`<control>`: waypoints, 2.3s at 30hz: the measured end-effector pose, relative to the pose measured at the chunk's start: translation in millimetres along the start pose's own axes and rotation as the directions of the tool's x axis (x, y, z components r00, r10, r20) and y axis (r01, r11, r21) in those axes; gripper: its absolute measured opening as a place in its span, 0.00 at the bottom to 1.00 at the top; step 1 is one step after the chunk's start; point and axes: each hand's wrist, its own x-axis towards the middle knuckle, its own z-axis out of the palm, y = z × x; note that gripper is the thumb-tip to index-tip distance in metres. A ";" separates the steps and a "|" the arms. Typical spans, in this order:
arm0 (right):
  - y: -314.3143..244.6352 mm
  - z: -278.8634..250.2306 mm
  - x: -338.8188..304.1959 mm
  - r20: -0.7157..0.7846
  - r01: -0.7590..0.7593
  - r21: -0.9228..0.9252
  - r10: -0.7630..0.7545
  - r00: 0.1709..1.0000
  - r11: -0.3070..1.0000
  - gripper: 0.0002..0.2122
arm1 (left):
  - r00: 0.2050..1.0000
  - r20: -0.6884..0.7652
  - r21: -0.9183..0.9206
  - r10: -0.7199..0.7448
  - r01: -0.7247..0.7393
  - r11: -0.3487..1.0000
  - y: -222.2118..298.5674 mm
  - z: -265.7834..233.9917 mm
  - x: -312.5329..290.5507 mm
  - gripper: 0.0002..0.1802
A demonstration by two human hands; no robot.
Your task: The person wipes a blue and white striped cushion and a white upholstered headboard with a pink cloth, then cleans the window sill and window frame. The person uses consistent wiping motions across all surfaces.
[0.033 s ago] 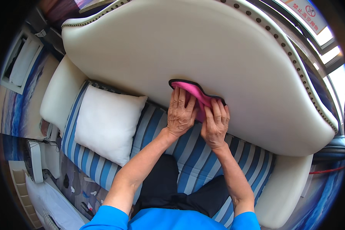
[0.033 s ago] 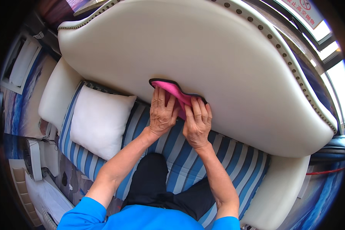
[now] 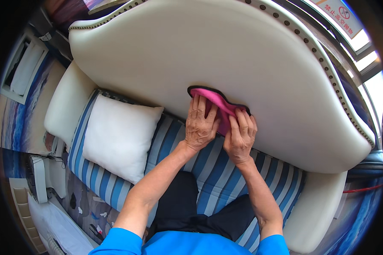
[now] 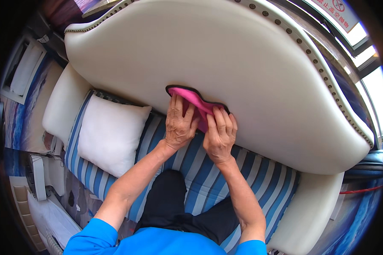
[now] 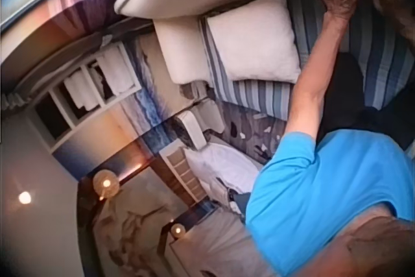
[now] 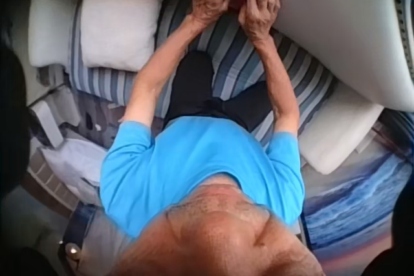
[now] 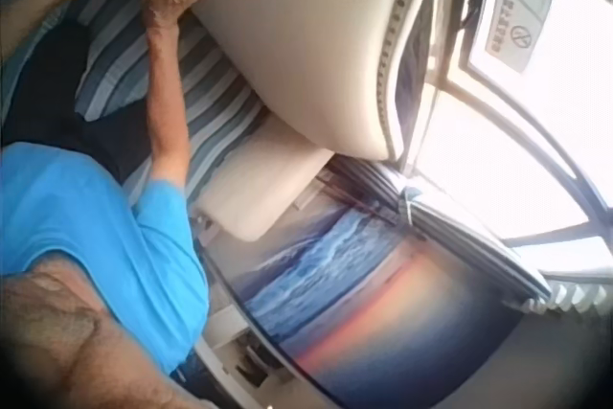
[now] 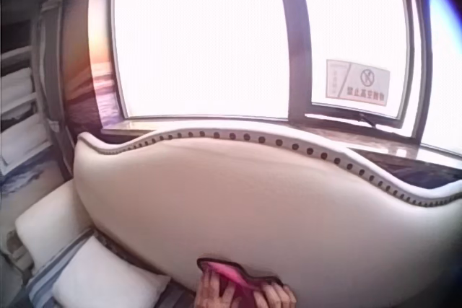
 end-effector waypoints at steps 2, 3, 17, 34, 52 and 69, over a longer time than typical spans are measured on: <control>-0.1 -5.7 23.7 -0.054 0.021 0.009 -0.021 0.998 1.000 0.17 | 0.999 -0.047 0.004 0.014 -0.014 1.000 -2.0 -10.6 19.1 0.34; 0.5 -6.7 40.2 -0.101 0.048 -0.004 -0.048 0.994 0.999 0.16 | 0.997 -0.071 0.002 -0.014 0.014 1.000 -4.2 -13.2 31.1 0.33; -37.6 47.6 -10.3 0.081 -0.073 0.198 0.057 0.995 0.978 0.15 | 0.986 -0.109 0.079 -0.126 0.135 0.988 -50.6 3.9 -24.8 0.29; -66.4 119.3 -39.4 0.167 -0.216 0.221 0.182 0.969 0.951 0.16 | 0.924 -0.243 0.063 -0.295 0.318 0.946 -103.9 16.0 -62.1 0.27; 31.7 68.6 -141.0 0.026 -0.684 -0.007 0.684 0.729 0.730 0.07 | 0.898 0.083 -0.281 -0.433 0.438 0.854 17.6 79.9 -85.4 0.07; -5.0 -42.6 62.5 -0.015 -0.376 0.913 0.933 0.359 0.159 0.05 | 0.911 -0.412 -0.269 0.033 -0.156 0.950 38.8 -6.7 125.2 0.11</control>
